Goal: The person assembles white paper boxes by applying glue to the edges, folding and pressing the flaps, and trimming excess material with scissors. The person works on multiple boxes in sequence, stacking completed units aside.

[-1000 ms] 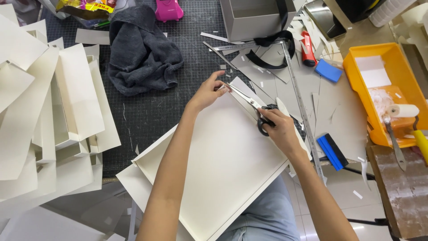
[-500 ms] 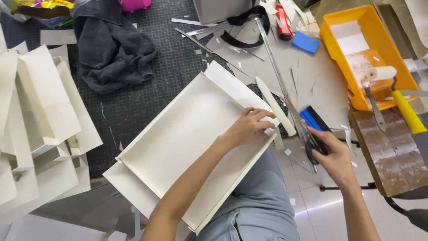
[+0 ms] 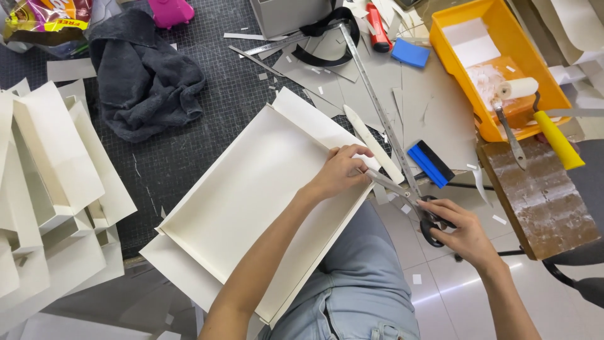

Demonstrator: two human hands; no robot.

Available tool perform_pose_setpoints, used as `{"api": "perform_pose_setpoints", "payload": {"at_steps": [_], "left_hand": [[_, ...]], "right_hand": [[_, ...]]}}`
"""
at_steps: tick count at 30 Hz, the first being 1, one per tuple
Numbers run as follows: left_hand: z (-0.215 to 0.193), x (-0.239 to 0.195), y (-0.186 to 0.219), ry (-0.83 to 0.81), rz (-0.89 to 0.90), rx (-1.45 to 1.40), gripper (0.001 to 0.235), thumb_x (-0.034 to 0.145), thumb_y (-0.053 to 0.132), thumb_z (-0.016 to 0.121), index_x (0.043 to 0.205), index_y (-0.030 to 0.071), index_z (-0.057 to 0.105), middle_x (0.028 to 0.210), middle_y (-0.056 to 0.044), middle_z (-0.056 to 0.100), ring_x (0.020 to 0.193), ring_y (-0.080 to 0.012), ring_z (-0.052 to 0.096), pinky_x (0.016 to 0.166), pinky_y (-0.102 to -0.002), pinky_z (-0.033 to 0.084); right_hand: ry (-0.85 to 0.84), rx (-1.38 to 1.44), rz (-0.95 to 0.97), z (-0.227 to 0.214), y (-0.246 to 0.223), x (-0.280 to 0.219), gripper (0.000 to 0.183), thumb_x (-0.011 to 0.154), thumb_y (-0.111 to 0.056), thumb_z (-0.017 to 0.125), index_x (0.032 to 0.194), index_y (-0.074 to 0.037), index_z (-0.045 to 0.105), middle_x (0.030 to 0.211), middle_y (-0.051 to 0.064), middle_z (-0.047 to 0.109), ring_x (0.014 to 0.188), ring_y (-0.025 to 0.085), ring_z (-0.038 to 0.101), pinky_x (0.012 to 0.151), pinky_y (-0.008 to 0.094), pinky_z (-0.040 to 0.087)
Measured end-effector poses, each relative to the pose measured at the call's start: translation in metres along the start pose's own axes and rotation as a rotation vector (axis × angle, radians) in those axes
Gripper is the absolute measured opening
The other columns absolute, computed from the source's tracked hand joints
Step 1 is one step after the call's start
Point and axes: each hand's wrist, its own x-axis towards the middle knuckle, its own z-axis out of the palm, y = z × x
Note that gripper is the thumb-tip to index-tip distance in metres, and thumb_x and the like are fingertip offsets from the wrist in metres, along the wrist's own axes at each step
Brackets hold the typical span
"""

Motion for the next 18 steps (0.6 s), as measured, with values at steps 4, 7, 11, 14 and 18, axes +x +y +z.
{"api": "perform_pose_setpoints", "payload": {"at_steps": [4, 7, 11, 14, 18], "left_hand": [[-0.002, 0.0, 0.001, -0.013, -0.004, -0.014, 0.014, 0.086, 0.025, 0.07, 0.081, 0.013, 0.076, 0.13, 0.006, 0.059, 0.11, -0.0124, 0.05, 0.107, -0.032, 0.023], [-0.002, 0.001, 0.001, -0.021, -0.008, -0.018, 0.013, 0.085, 0.023, 0.07, 0.081, 0.012, 0.076, 0.13, 0.005, 0.059, 0.11, -0.012, 0.051, 0.107, -0.032, 0.022], [-0.001, 0.001, -0.001, -0.028, -0.02, -0.01, 0.012, 0.085, 0.022, 0.071, 0.081, 0.012, 0.077, 0.129, 0.006, 0.06, 0.109, -0.0111, 0.051, 0.106, -0.032, 0.022], [-0.002, 0.001, 0.0, -0.038, -0.018, -0.019, 0.013, 0.086, 0.023, 0.071, 0.082, 0.012, 0.077, 0.13, 0.006, 0.059, 0.11, -0.0108, 0.05, 0.106, -0.031, 0.022], [-0.001, 0.002, -0.001, -0.037, -0.011, -0.013, 0.011, 0.085, 0.021, 0.072, 0.082, 0.012, 0.077, 0.13, 0.005, 0.059, 0.107, -0.0103, 0.051, 0.106, -0.032, 0.023]], "right_hand": [[0.047, -0.049, -0.072, 0.003, -0.001, -0.002, 0.059, 0.064, 0.006, 0.073, 0.12, -0.014, 0.075, 0.118, 0.002, 0.072, 0.085, 0.016, 0.067, 0.069, 0.027, 0.053], [0.066, -0.038, -0.061, 0.004, 0.0, -0.005, 0.057, 0.064, 0.006, 0.073, 0.118, -0.013, 0.075, 0.119, 0.002, 0.073, 0.087, 0.017, 0.067, 0.07, 0.027, 0.053], [0.081, -0.03, -0.018, 0.006, -0.009, -0.009, 0.057, 0.065, 0.009, 0.07, 0.117, -0.012, 0.076, 0.115, 0.004, 0.074, 0.082, 0.016, 0.066, 0.067, 0.027, 0.052], [0.066, -0.035, 0.003, 0.007, -0.009, -0.009, 0.059, 0.065, 0.01, 0.07, 0.118, -0.014, 0.076, 0.116, 0.004, 0.074, 0.088, 0.017, 0.067, 0.071, 0.028, 0.054], [0.078, -0.042, -0.02, 0.007, -0.003, -0.009, 0.057, 0.064, 0.008, 0.071, 0.117, -0.014, 0.077, 0.116, 0.004, 0.074, 0.088, 0.017, 0.068, 0.071, 0.028, 0.055]]}}
